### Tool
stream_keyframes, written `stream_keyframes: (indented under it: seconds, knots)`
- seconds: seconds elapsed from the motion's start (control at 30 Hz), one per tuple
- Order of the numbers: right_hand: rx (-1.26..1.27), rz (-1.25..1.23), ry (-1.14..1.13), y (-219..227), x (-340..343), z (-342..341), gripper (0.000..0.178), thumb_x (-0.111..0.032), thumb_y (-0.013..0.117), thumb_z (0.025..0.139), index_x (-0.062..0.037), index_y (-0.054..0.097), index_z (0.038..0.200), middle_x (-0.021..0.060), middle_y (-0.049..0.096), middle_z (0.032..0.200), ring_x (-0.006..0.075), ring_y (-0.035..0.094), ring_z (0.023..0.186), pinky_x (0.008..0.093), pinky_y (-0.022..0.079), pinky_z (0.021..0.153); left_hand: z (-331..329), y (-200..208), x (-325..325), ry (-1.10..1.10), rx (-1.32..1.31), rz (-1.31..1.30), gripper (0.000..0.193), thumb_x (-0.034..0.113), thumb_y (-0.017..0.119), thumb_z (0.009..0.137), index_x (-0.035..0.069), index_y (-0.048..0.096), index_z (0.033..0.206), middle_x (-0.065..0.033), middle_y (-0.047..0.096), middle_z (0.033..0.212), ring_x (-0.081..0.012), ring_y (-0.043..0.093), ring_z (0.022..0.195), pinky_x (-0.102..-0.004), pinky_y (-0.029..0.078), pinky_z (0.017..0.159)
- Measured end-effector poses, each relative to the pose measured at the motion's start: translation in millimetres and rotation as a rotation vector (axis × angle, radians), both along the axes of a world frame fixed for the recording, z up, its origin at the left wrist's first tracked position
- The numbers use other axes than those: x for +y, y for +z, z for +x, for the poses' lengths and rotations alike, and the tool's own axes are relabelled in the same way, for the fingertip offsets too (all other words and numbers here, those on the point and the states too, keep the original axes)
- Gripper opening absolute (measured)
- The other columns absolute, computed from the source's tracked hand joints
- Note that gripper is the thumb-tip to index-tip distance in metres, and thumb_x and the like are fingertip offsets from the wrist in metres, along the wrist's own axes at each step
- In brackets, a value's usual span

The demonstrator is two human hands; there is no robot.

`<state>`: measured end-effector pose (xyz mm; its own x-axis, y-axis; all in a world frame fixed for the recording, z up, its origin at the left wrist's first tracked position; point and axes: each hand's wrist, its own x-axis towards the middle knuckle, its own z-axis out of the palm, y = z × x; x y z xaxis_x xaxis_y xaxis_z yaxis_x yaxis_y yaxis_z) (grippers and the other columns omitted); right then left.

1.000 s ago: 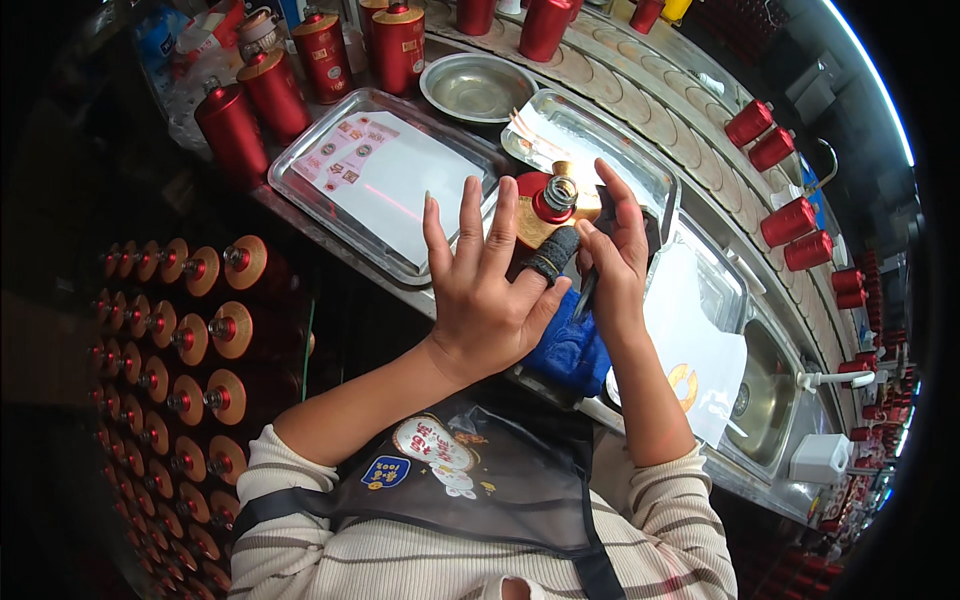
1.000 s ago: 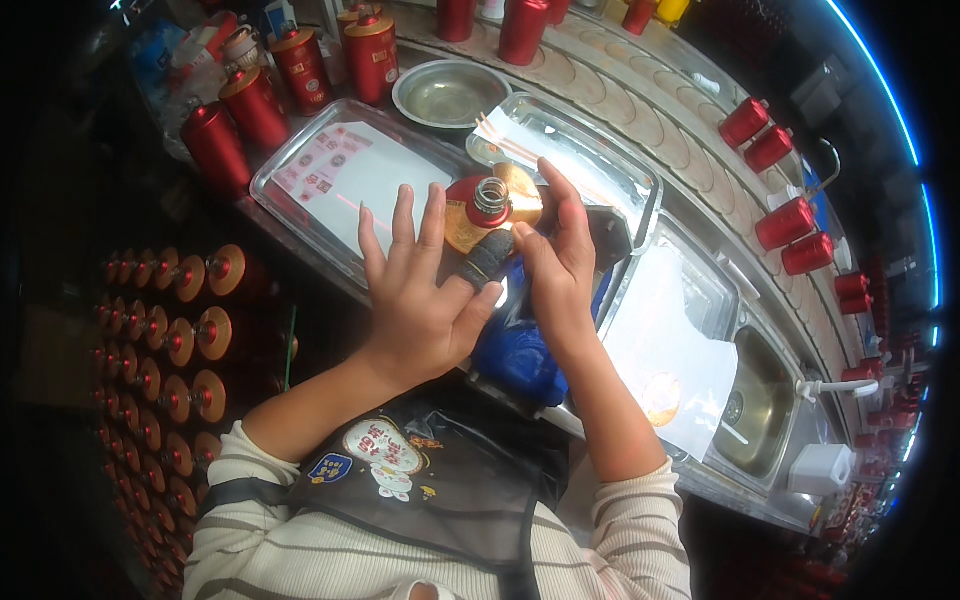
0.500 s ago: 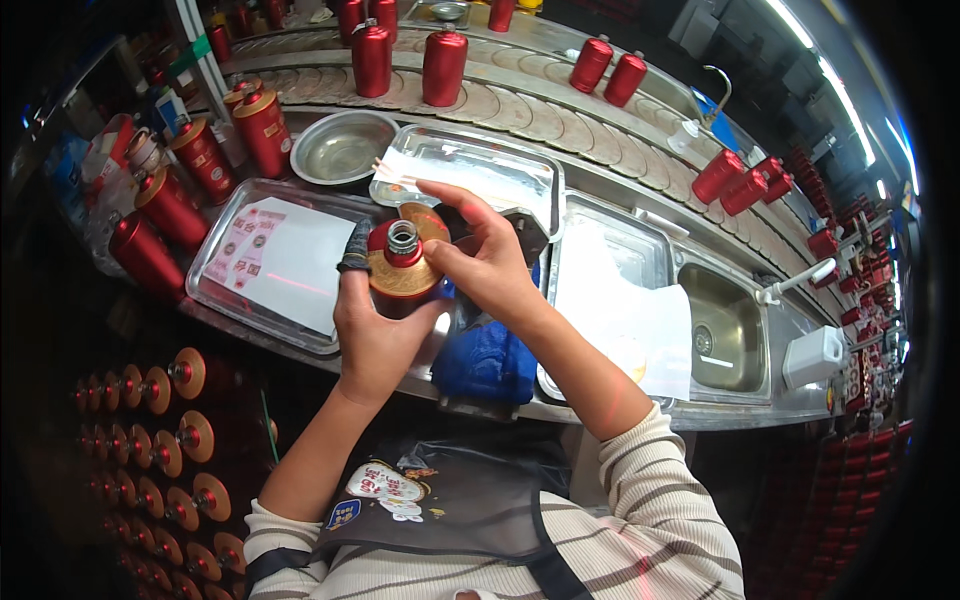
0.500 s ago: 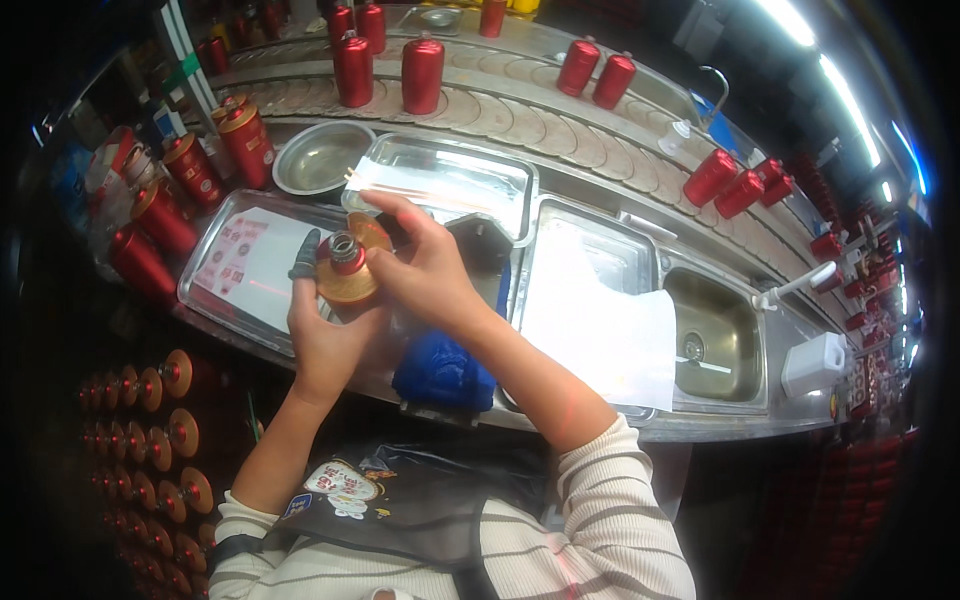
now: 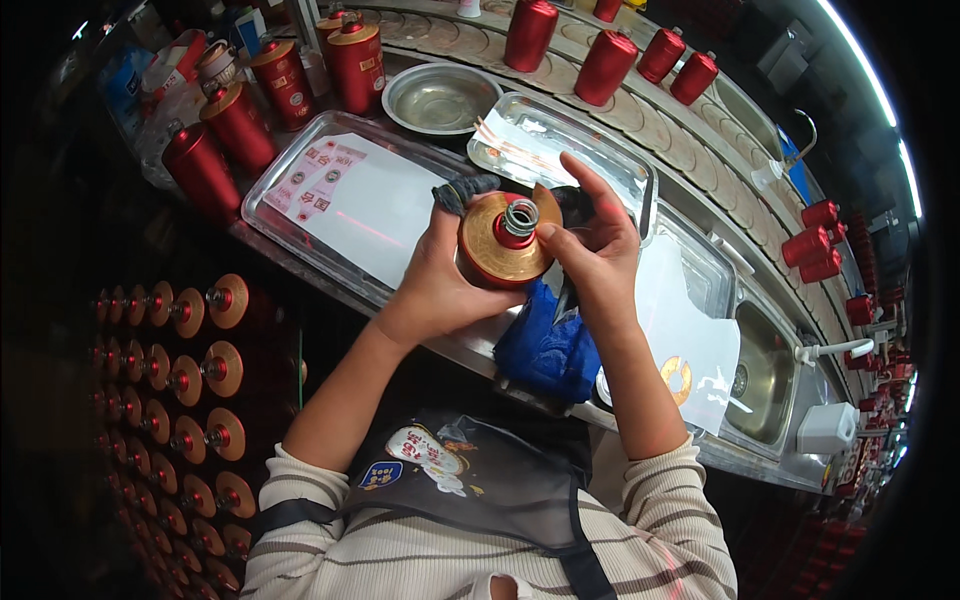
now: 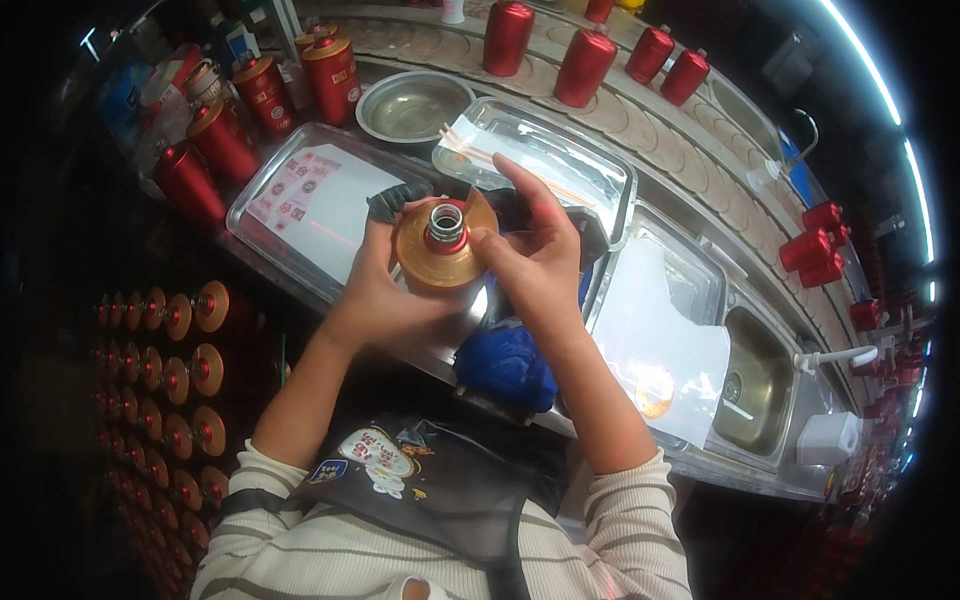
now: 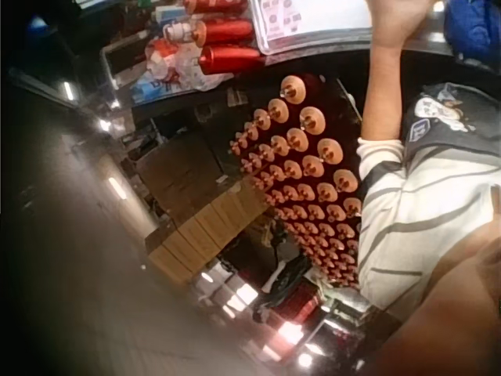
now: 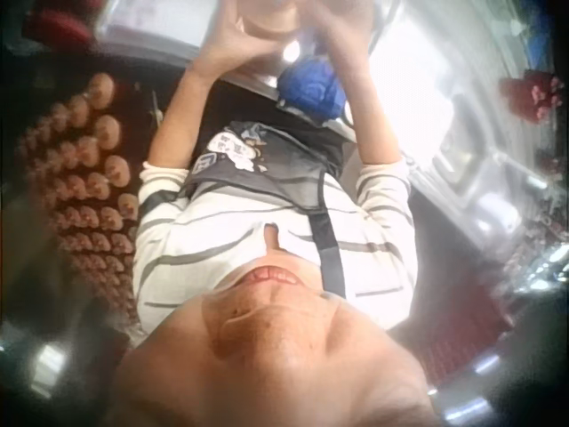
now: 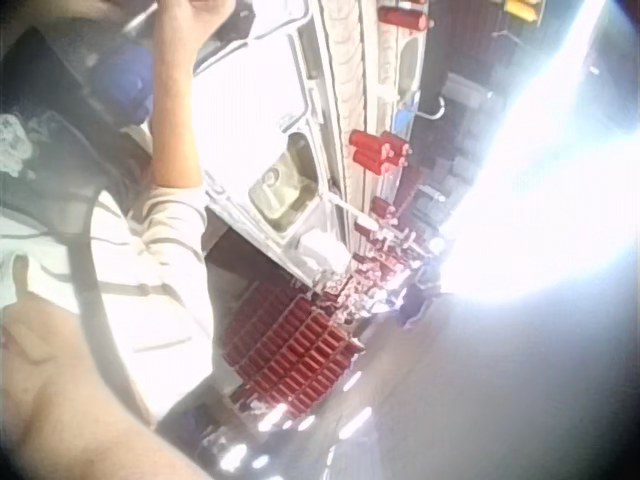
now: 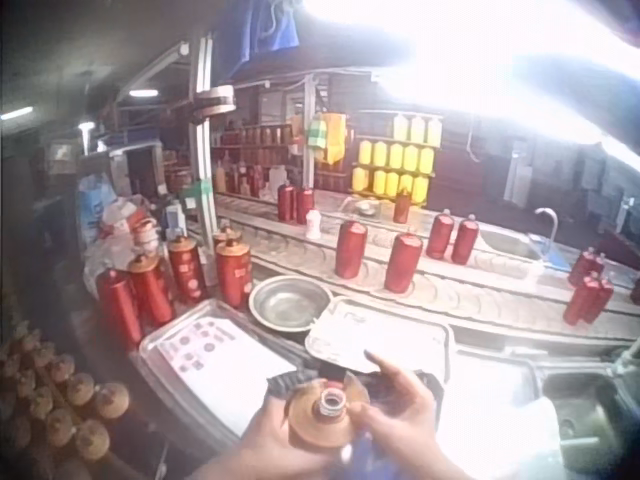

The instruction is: The person applies circular labels to the necks of red cylindrical containers and then wraps rectangular paper labels around the bodies. They smooth each label by hand and place finished containers on a tray.

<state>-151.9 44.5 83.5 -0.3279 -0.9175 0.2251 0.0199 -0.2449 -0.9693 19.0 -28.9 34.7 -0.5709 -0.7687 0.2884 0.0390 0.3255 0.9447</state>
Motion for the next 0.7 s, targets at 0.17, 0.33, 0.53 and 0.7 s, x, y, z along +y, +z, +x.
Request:
stream_keyframes:
  seconds: [0.17,0.33,0.53,0.7]
  knots:
    - [0.009,-0.037,-0.006,-4.9,0.1,-1.9,0.068,0.009,0.068,0.083,0.0032,0.047,0.147,0.0098,0.052,0.144,0.0045,0.062,0.098,0.0166,0.051,0.075,10.7,11.7,3.6,0.047,-0.126,-0.199,0.103,0.016,0.097,0.056,0.006,0.040,0.142,-0.0146,0.048,0.138,-0.0326,0.050,0.132,-0.0420,0.043,0.110]
    - [-0.066,0.011,0.007,-0.8,3.1,0.6,0.069,0.010,0.069,0.083,0.0032,0.047,0.147,0.0097,0.056,0.137,0.0025,0.060,0.092,0.0146,0.047,0.071,15.6,13.0,-17.7,-0.235,0.095,0.069,0.092,0.010,0.093,0.058,0.007,0.050,0.139,-0.0107,0.054,0.138,-0.0262,0.053,0.131,-0.0376,0.041,0.112]
    - [-0.064,0.015,-0.050,-2.4,4.7,2.3,0.068,0.009,0.069,0.082,0.0023,0.048,0.147,0.0056,0.062,0.123,-0.0015,0.054,0.074,0.0139,0.043,0.065,14.4,22.0,-32.8,-0.344,0.006,0.135,0.100,0.010,0.094,0.060,0.005,0.045,0.147,-0.0082,0.055,0.144,-0.0222,0.050,0.136,-0.0378,0.036,0.116]
    - [-0.049,0.111,-0.173,-6.3,11.3,-6.0,0.055,0.001,0.070,0.086,0.0017,0.055,0.140,0.0042,0.064,0.115,0.0008,0.056,0.075,0.0164,0.045,0.068,15.4,28.7,-39.6,-0.439,0.155,0.311,0.092,0.011,0.090,0.067,0.002,0.046,0.147,-0.0102,0.052,0.148,-0.0235,0.049,0.138,-0.0394,0.034,0.118]
